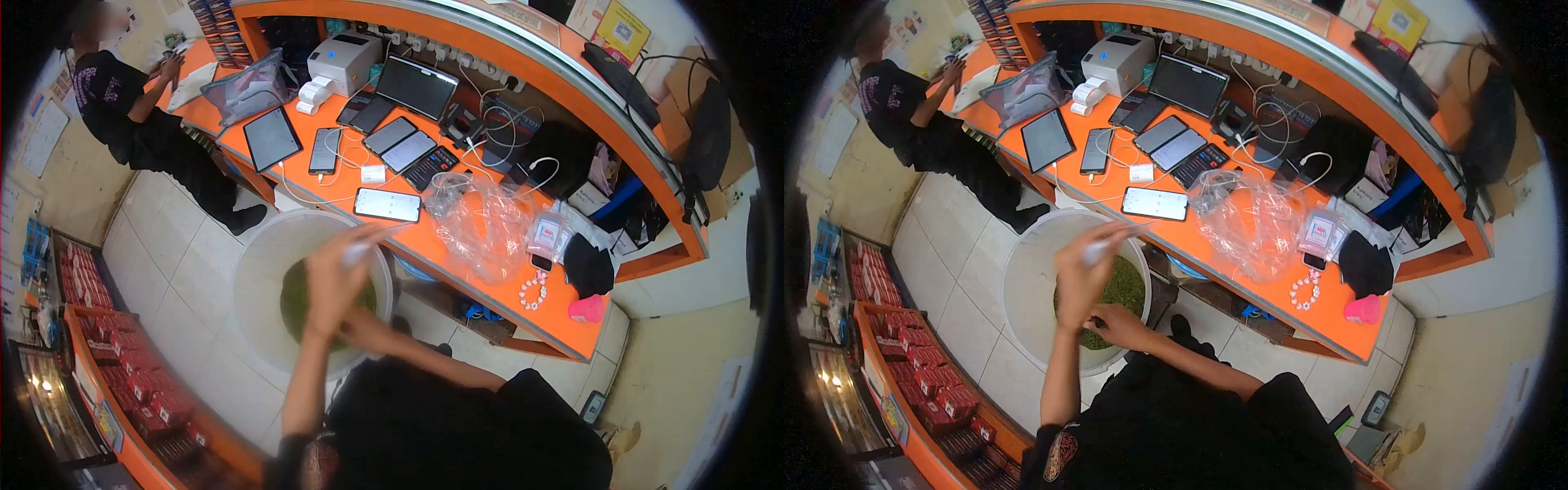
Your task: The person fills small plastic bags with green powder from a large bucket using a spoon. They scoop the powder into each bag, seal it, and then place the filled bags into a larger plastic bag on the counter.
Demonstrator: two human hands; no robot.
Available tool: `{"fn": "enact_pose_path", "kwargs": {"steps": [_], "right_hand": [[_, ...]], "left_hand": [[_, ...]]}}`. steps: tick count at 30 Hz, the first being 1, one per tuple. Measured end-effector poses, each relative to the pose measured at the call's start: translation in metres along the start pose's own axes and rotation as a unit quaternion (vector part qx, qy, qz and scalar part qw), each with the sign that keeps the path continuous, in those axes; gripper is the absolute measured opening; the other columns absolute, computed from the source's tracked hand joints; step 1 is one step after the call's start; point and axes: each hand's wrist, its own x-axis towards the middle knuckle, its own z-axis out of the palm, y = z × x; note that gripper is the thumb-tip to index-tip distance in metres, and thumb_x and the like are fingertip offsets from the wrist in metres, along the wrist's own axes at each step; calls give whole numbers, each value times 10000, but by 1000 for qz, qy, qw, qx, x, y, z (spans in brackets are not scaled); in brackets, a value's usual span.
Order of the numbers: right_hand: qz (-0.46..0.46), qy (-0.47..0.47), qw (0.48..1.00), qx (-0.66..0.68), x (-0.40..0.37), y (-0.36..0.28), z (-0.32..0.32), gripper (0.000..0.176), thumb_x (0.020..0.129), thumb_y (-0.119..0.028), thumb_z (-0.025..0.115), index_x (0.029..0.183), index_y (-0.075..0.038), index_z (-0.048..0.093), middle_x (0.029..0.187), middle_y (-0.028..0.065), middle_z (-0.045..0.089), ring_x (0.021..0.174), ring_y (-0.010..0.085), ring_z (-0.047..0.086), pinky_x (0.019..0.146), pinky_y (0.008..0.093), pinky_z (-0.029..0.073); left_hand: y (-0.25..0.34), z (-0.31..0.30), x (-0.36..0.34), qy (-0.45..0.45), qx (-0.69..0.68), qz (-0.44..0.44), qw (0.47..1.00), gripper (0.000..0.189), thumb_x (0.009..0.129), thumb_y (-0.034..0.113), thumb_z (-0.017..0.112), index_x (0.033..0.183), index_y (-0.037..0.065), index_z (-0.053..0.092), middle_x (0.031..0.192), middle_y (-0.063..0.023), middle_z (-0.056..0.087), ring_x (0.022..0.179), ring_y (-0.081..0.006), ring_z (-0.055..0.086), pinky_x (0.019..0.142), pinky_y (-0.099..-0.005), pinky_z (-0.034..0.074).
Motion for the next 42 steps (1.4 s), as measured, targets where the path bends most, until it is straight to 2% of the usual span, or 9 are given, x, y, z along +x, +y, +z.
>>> {"fn": "enact_pose_path", "kwargs": {"steps": [2, 7, 9, 13, 19, 23, 29, 34, 42], "right_hand": [[-160, 82, 979, -101, 6, 32, 9, 193, 831, -133, 667, 940, 25, 648, 909, 241, 668, 886, 361, 680, 765, 462, 507], [-69, 122, 990, -29, -3, 2, -1, 190, 852, -147, 656, 857, 41, 631, 809, 217, 652, 780, 336, 661, 694, 410, 495], [-26, 153, 988, -16, -7, -13, -9, 210, 879, -165, 655, 833, 38, 628, 758, 189, 651, 715, 283, 660, 666, 372, 490], [-47, 191, 956, 219, 8, -47, -11, 168, 957, -178, 641, 908, -17, 632, 728, -1, 574, 652, 45, 473, 565, 239, 383], [-86, 91, 981, 150, 30, -42, 1, 115, 910, -106, 691, 949, -10, 641, 757, -29, 562, 656, 30, 451, 568, 213, 366], [44, 19, 980, 195, 30, -55, -2, 185, 920, -138, 679, 1034, 7, 672, 780, -27, 597, 648, 35, 470, 563, 223, 379], [-55, 46, 992, 106, 39, -20, 10, 207, 886, -157, 706, 1002, 12, 679, 761, 18, 589, 618, 68, 507, 558, 254, 411], [-84, 73, 992, -62, 30, -54, 0, 194, 840, -103, 690, 990, 20, 680, 781, 128, 613, 604, 198, 590, 579, 322, 461], [-36, 79, 996, -12, 35, -34, -5, 141, 835, -105, 716, 881, 28, 709, 720, 71, 644, 627, 128, 588, 579, 288, 457]], "left_hand": [[13, 31, 25, -73, 0, 61, 995, 345, 887, 174, 687, 1214, 66, 661, 1166, -139, 688, 1050, -256, 682, 907, -356, 514], [-32, 17, -11, -91, -90, -108, 986, 538, 903, 180, 682, 1387, 29, 503, 1221, -90, 670, 899, -170, 656, 843, -303, 531], [-53, -10, -42, -3, -484, -305, 820, 568, 946, 169, 612, 1446, -5, 405, 1342, -139, 584, 1091, -201, 616, 909, -326, 520], [-65, -47, -89, 121, -464, -340, 809, 578, 977, 166, 560, 1470, -30, 332, 1411, -184, 506, 1249, -244, 535, 984, -350, 492], [-64, -59, -124, 149, -499, -346, 781, 591, 966, 152, 592, 1474, -9, 338, 1435, -191, 476, 1309, -283, 489, 1061, -399, 442], [-74, -60, -135, 184, -489, -348, 779, 621, 915, 61, 613, 1470, -12, 346, 1410, -199, 500, 1288, -286, 510, 1049, -402, 451], [-78, -60, -141, 185, -498, -371, 761, 580, 900, 20, 562, 1449, -25, 377, 1372, -188, 541, 1207, -271, 572, 1002, -379, 490], [-87, -54, -146, 195, -425, -357, 809, 522, 908, 21, 537, 1415, -27, 425, 1298, -172, 599, 1134, -227, 608, 958, -339, 505], [-91, -70, -153, 144, -182, -306, 923, 384, 958, 66, 519, 1334, -11, 500, 1122, -122, 672, 976, -145, 636, 846, -282, 511]]}}
